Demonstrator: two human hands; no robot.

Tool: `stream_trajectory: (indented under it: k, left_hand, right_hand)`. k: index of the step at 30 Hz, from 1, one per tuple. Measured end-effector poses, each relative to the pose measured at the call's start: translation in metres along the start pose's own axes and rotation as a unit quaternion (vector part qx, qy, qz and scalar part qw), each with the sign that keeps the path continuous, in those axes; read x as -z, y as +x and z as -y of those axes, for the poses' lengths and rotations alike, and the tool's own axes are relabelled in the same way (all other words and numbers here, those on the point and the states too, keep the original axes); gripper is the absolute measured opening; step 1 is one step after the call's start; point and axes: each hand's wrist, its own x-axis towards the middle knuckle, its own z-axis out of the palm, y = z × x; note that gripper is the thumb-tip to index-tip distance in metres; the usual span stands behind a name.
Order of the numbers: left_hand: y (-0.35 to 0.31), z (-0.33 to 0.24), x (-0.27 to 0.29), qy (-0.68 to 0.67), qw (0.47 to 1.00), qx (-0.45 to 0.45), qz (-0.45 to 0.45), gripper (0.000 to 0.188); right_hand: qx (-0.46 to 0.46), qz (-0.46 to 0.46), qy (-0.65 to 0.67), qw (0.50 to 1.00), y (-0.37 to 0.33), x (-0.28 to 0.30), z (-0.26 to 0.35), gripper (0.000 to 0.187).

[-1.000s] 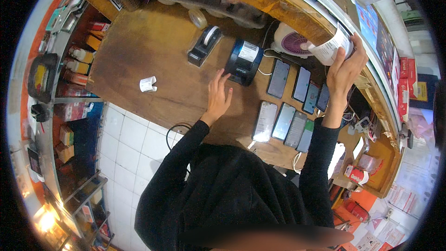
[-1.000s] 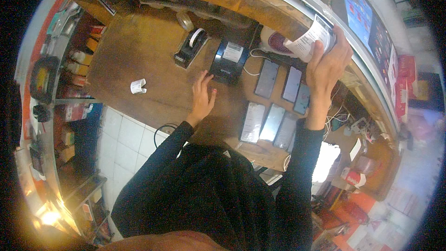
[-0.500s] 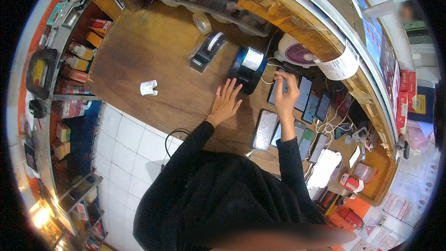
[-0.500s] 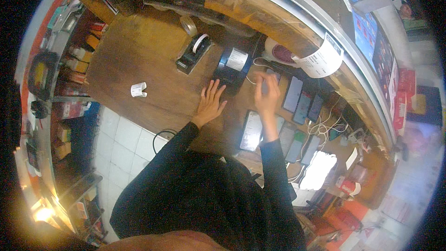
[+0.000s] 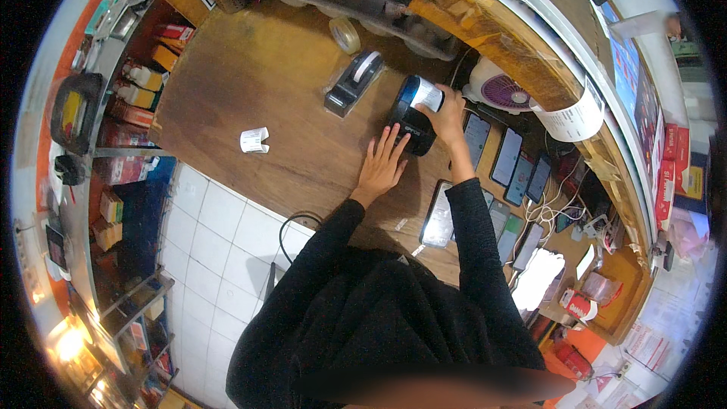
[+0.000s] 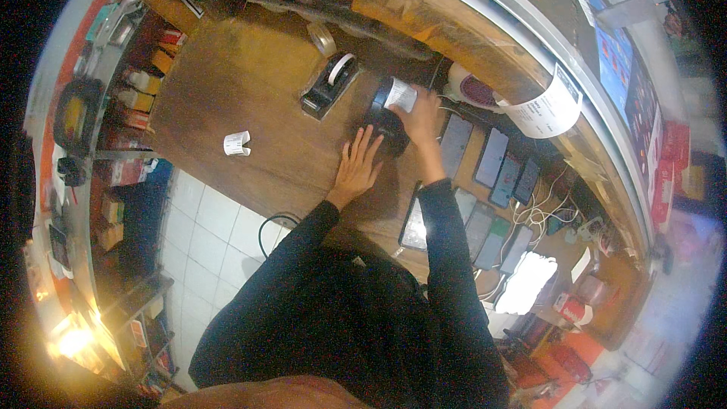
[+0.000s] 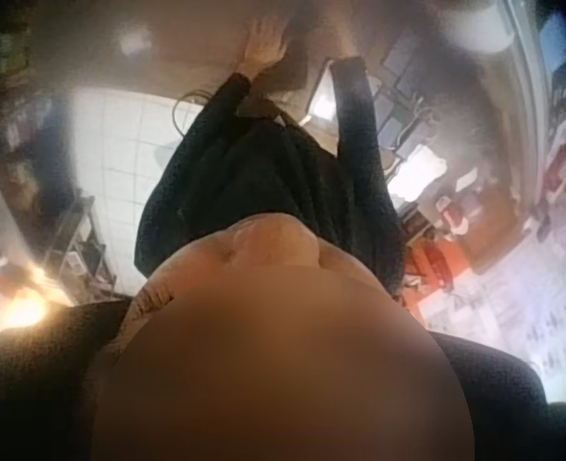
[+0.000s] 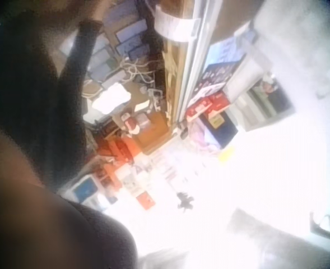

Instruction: The person folds colorful paper boxes at a counter, then moves to a food display to place roasted chicken into a box. They scoop rice from a cooker into the same box and close it.

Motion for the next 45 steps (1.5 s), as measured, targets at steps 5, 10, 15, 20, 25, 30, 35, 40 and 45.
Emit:
stream_trajectory:
  k: [5,10,15,20,25,30,35,40,45]
  left_hand:
    - [0.0,-0.001,0.002,-0.002,1.0,-0.003,-0.009,0.07]
    - [0.0,0.0,0.002,-0.004,1.0,-0.003,-0.005,0.07]
    - [0.001,0.0,0.002,0.008,1.0,-0.002,-0.007,0.068]
    - [0.002,-0.002,0.005,0.015,1.0,0.002,-0.006,0.066]
    - [0.001,-0.006,0.007,0.038,0.999,0.025,0.025,0.062]
    - [0.0,-0.012,0.014,0.038,0.999,0.01,-0.025,0.059]
    - [0.001,-0.022,0.023,0.012,1.0,0.02,0.006,0.057]
    - [0.0,-0.017,0.008,0.017,1.0,0.011,-0.013,0.06]
    - [-0.006,0.004,-0.01,0.095,0.992,0.028,0.073,0.06]
  right_hand:
    - [0.029,0.001,0.094,0.995,0.017,0.01,-0.004,0.039]
    - [0.037,-0.008,0.176,0.984,0.028,0.005,-0.015,0.028]
    - [-0.106,0.031,0.018,0.994,0.041,0.003,-0.016,0.031]
    - [0.011,0.022,0.251,0.968,0.013,0.013,0.0,0.03]
    - [0.006,0.01,0.31,0.951,-0.04,0.021,0.008,0.031]
    - [-0.062,-0.034,0.202,0.977,-0.008,0.007,-0.016,0.052]
    - [-0.144,0.075,0.046,0.986,0.019,-0.011,-0.026,0.101]
    - [0.104,-0.066,0.316,0.941,-0.045,0.003,-0.005,0.045]
    - [0.149,-0.028,0.251,0.956,-0.125,-0.001,0.015,0.019]
